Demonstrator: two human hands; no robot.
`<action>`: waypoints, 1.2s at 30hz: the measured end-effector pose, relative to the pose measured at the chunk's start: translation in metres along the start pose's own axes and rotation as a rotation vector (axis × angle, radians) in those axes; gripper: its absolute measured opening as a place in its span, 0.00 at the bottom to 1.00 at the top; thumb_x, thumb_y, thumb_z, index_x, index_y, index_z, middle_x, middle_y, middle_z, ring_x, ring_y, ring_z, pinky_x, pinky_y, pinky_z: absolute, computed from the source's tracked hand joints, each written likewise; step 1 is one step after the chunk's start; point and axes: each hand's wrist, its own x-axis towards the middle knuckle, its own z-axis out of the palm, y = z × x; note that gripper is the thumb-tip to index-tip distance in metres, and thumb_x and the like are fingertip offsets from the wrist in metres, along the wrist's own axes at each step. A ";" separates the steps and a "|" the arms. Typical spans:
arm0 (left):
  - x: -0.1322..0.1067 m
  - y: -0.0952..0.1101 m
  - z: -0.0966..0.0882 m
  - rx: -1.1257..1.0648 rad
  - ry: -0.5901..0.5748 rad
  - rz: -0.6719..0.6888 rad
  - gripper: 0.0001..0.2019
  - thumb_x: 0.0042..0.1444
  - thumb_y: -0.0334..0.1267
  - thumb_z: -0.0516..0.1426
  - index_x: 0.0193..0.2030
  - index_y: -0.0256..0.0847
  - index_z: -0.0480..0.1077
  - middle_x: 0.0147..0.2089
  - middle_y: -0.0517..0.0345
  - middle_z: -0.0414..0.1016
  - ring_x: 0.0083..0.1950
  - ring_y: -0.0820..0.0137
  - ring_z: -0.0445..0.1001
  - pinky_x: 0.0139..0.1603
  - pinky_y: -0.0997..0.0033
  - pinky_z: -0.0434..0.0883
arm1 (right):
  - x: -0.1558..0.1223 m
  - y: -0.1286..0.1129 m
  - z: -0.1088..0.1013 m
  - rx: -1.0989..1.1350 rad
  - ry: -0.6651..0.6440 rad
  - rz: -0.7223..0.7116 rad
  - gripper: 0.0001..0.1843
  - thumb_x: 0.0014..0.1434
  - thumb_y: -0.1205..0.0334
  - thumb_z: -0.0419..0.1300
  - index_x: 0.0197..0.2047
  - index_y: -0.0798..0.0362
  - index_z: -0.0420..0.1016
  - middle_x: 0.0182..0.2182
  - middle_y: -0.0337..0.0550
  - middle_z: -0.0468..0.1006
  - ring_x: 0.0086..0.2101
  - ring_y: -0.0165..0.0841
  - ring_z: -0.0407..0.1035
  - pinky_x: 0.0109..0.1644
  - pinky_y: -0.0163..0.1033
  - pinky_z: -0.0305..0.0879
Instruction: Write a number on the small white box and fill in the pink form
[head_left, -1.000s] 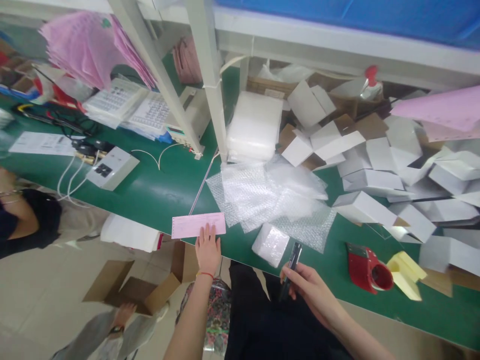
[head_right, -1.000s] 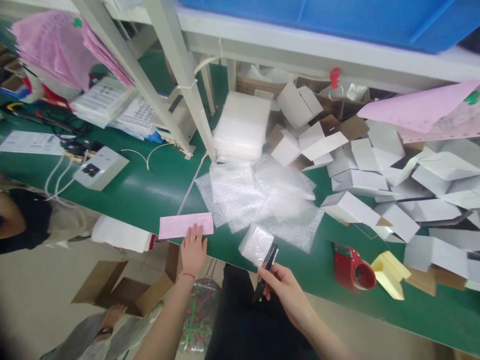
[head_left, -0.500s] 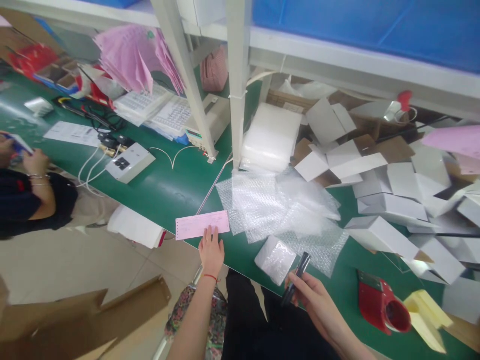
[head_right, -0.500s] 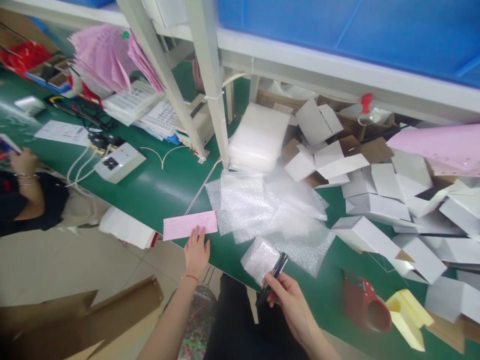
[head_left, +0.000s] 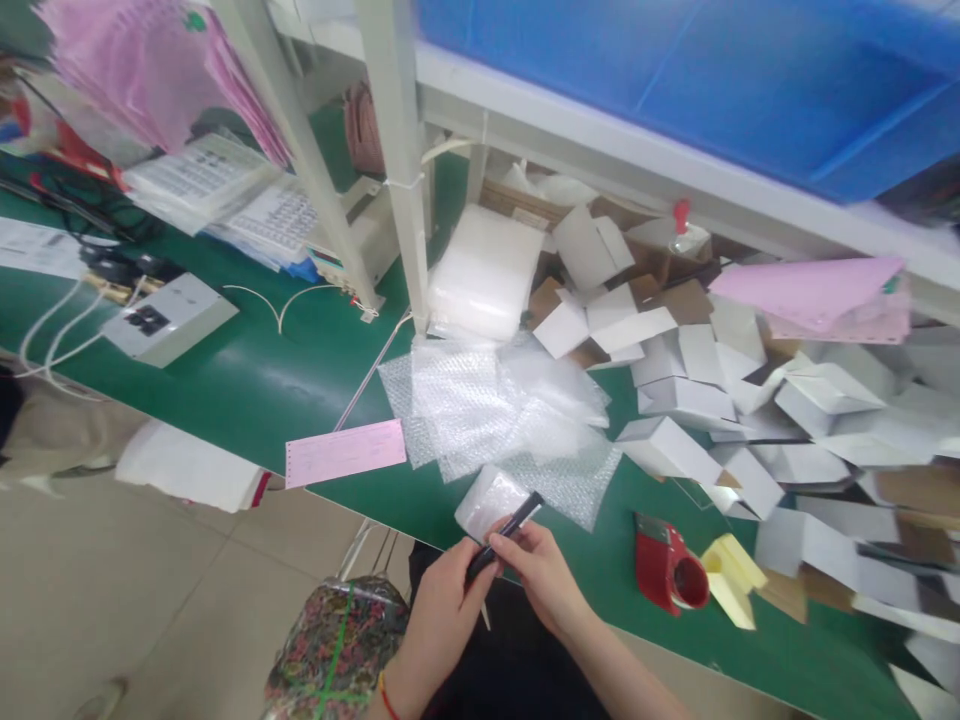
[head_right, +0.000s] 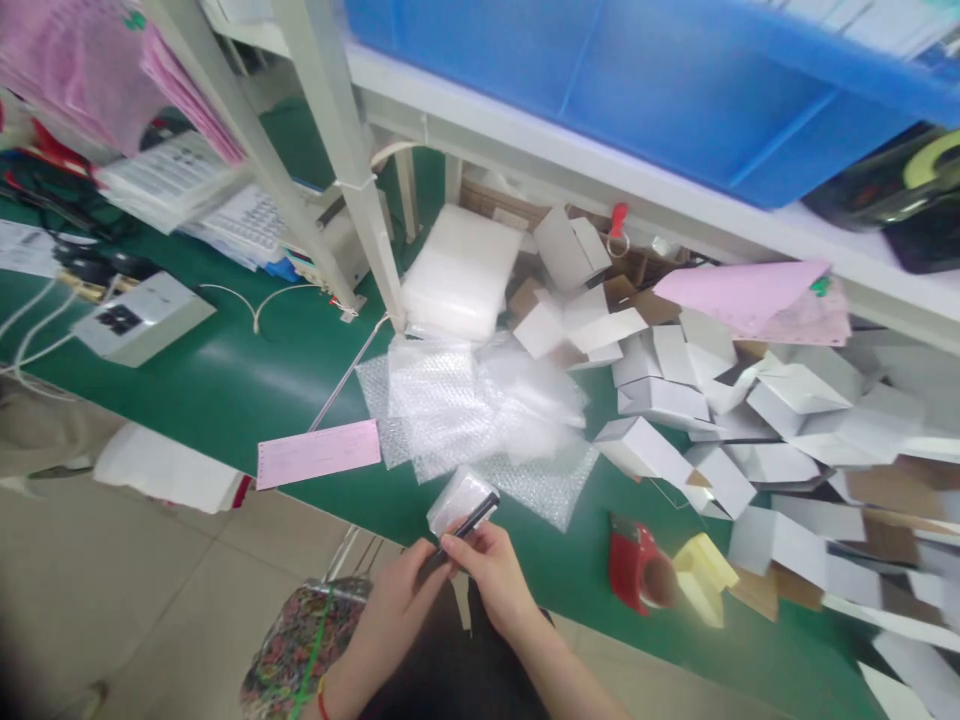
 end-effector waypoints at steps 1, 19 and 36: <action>-0.001 0.000 0.002 0.050 0.000 -0.005 0.16 0.67 0.51 0.50 0.40 0.42 0.71 0.40 0.54 0.78 0.43 0.63 0.76 0.45 0.65 0.68 | -0.001 -0.001 -0.001 0.013 -0.005 0.004 0.22 0.43 0.47 0.77 0.29 0.56 0.78 0.23 0.38 0.75 0.25 0.27 0.65 0.31 0.34 0.62; -0.034 -0.019 0.053 -0.522 -0.267 -0.415 0.34 0.49 0.79 0.48 0.23 0.46 0.53 0.17 0.69 0.49 0.16 0.76 0.49 0.17 0.72 0.51 | -0.003 -0.048 -0.087 0.275 0.397 -0.115 0.25 0.33 0.47 0.81 0.24 0.55 0.76 0.20 0.36 0.75 0.19 0.22 0.63 0.20 0.28 0.59; 0.059 -0.050 0.070 -0.832 0.691 -0.686 0.15 0.64 0.45 0.53 0.54 0.41 0.68 0.57 0.44 0.73 0.36 0.70 0.80 0.38 0.66 0.77 | 0.112 -0.014 -0.093 0.440 0.058 -0.114 0.17 0.47 0.52 0.75 0.30 0.52 0.74 0.30 0.37 0.78 0.30 0.27 0.68 0.37 0.34 0.67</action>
